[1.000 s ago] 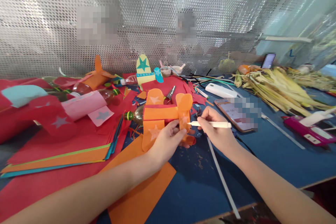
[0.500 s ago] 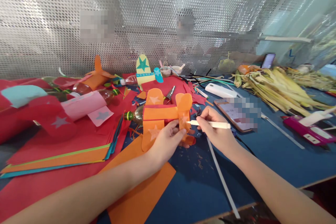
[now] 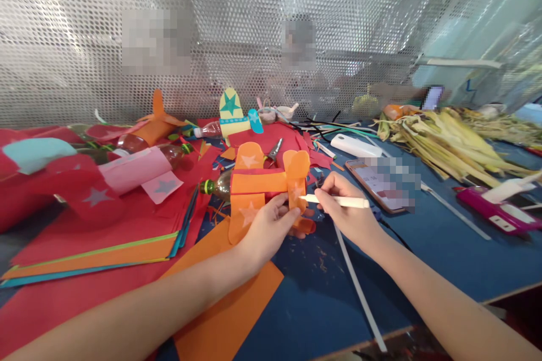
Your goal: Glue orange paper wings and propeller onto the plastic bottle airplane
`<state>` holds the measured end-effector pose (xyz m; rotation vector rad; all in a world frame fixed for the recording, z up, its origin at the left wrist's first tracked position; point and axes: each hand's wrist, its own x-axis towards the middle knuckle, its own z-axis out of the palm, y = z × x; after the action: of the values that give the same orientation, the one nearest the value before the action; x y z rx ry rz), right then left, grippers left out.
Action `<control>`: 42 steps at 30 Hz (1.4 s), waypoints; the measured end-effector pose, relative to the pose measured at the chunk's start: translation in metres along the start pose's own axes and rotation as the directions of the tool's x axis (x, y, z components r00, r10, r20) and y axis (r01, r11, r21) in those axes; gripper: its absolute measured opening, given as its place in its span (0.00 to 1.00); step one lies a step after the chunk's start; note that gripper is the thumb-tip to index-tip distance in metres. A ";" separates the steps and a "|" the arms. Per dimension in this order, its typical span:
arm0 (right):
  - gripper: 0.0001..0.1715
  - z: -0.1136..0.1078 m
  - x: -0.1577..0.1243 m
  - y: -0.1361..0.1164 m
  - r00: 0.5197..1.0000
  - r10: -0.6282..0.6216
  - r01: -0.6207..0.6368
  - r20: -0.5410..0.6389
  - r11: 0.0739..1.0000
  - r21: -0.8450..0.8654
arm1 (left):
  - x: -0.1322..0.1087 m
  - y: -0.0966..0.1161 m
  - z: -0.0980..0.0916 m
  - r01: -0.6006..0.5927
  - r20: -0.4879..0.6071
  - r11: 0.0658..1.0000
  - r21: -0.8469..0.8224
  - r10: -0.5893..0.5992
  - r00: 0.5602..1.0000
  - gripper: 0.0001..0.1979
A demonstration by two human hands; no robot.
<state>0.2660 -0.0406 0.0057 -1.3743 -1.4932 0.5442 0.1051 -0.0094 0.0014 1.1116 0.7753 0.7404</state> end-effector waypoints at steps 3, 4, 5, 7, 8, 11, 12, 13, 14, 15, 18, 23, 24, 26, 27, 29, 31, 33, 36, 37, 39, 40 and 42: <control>0.13 0.000 0.000 0.000 1.000 0.000 0.000 -0.004 1.000 -0.001 | 0.000 0.001 0.000 0.009 0.002 1.000 -0.002 -0.009 1.000 0.15; 0.13 0.000 0.000 0.000 1.000 0.001 -0.001 -0.005 1.000 0.000 | 0.000 0.001 0.000 0.012 0.004 1.000 -0.003 -0.012 1.000 0.14; 0.13 0.000 0.000 -0.001 1.000 0.002 -0.002 -0.006 1.000 0.000 | 0.000 0.001 0.000 0.013 0.005 1.000 -0.004 -0.013 1.000 0.14; 0.13 0.000 0.000 -0.001 1.000 0.004 -0.004 -0.004 1.000 -0.004 | 0.000 0.000 -0.001 0.011 0.007 1.000 -0.007 -0.011 1.000 0.14; 0.13 0.000 0.000 -0.001 1.000 0.003 -0.003 -0.005 1.000 -0.007 | 0.000 0.000 -0.001 0.008 0.009 1.000 -0.008 -0.008 1.000 0.14; 0.13 0.000 0.000 -0.002 1.000 -0.002 0.002 -0.010 1.000 -0.002 | 0.000 -0.002 -0.001 0.004 0.014 1.000 -0.008 -0.004 1.000 0.15; 0.13 0.000 0.000 -0.002 1.000 -0.003 0.003 -0.009 1.000 0.001 | 0.000 -0.002 -0.001 0.003 0.015 1.000 -0.008 -0.003 1.000 0.15; 0.13 0.000 0.000 -0.002 1.000 -0.002 0.002 -0.009 1.000 0.002 | 0.001 -0.002 -0.001 0.002 0.016 1.000 -0.008 -0.002 1.000 0.15; 0.13 0.000 0.000 -0.002 1.000 0.000 0.000 -0.011 1.000 0.000 | 0.001 -0.002 -0.001 0.000 0.018 1.000 -0.008 0.001 1.000 0.15; 0.13 0.000 0.000 -0.002 1.000 0.002 -0.002 -0.013 1.000 -0.005 | 0.000 -0.002 -0.001 -0.002 0.020 1.000 -0.008 0.002 1.000 0.16; 0.13 -0.001 0.000 -0.003 1.000 0.006 -0.006 -0.016 1.000 -0.008 | 0.000 -0.002 -0.001 -0.007 0.024 1.000 -0.006 0.007 1.000 0.16; 0.13 -0.001 0.000 -0.004 1.000 0.000 -0.001 -0.014 1.000 -0.022 | 0.001 -0.001 -0.001 -0.002 0.022 1.000 0.002 0.002 1.000 0.15; 0.13 -0.001 0.000 -0.004 1.000 -0.001 0.001 -0.013 1.000 -0.023 | 0.001 -0.001 -0.001 -0.003 0.020 1.000 0.002 0.003 1.000 0.15; 0.13 -0.001 0.001 -0.004 1.000 -0.006 0.006 -0.009 1.000 -0.020 | 0.000 -0.001 -0.001 -0.004 0.017 1.000 0.000 0.004 1.000 0.15; 0.13 -0.001 0.001 -0.004 1.000 -0.009 0.008 -0.009 1.000 -0.018 | 0.000 -0.002 -0.001 -0.005 0.018 1.000 -0.001 0.005 1.000 0.15; 0.13 -0.001 0.001 -0.005 1.000 -0.010 0.010 -0.014 1.000 -0.017 | 0.000 -0.002 -0.001 -0.005 0.022 1.000 -0.004 0.005 1.000 0.15; 0.13 -0.001 0.001 -0.005 1.000 -0.004 0.003 -0.023 1.000 -0.015 | 0.001 -0.003 -0.002 -0.003 0.026 1.000 -0.005 0.003 1.000 0.15; 0.13 -0.001 0.001 -0.005 0.999 0.009 -0.008 -0.037 1.000 0.017 | 0.001 -0.003 -0.002 -0.002 0.024 1.000 -0.004 0.002 1.000 0.15; 0.13 -0.002 0.002 -0.006 0.991 0.065 -0.044 -0.119 0.983 0.177 | 0.000 -0.002 -0.002 0.001 0.014 1.000 -0.004 -0.001 1.000 0.15; 0.14 -0.003 0.003 -0.006 0.983 0.096 -0.055 -0.155 0.966 0.252 | 0.000 -0.002 -0.002 0.001 0.008 1.000 -0.007 -0.001 1.000 0.15; 0.15 -0.004 0.005 -0.006 0.961 0.154 -0.051 -0.230 0.916 0.398 | 0.000 -0.002 -0.002 -0.002 -0.002 1.000 -0.015 0.002 1.000 0.16; 0.15 -0.005 0.007 -0.006 0.947 0.186 -0.049 -0.261 0.889 0.455 | 0.000 -0.002 -0.002 -0.003 -0.010 1.000 -0.019 0.003 1.000 0.16; 0.15 -0.005 0.009 -0.006 0.919 0.250 -0.049 -0.306 0.840 0.540 | 0.001 -0.003 -0.001 0.004 -0.017 1.000 -0.014 -0.004 1.000 0.15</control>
<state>0.2690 -0.0354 0.0159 -1.0833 -0.8452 0.6927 0.1048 -0.0090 -0.0016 1.0922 0.7853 0.7518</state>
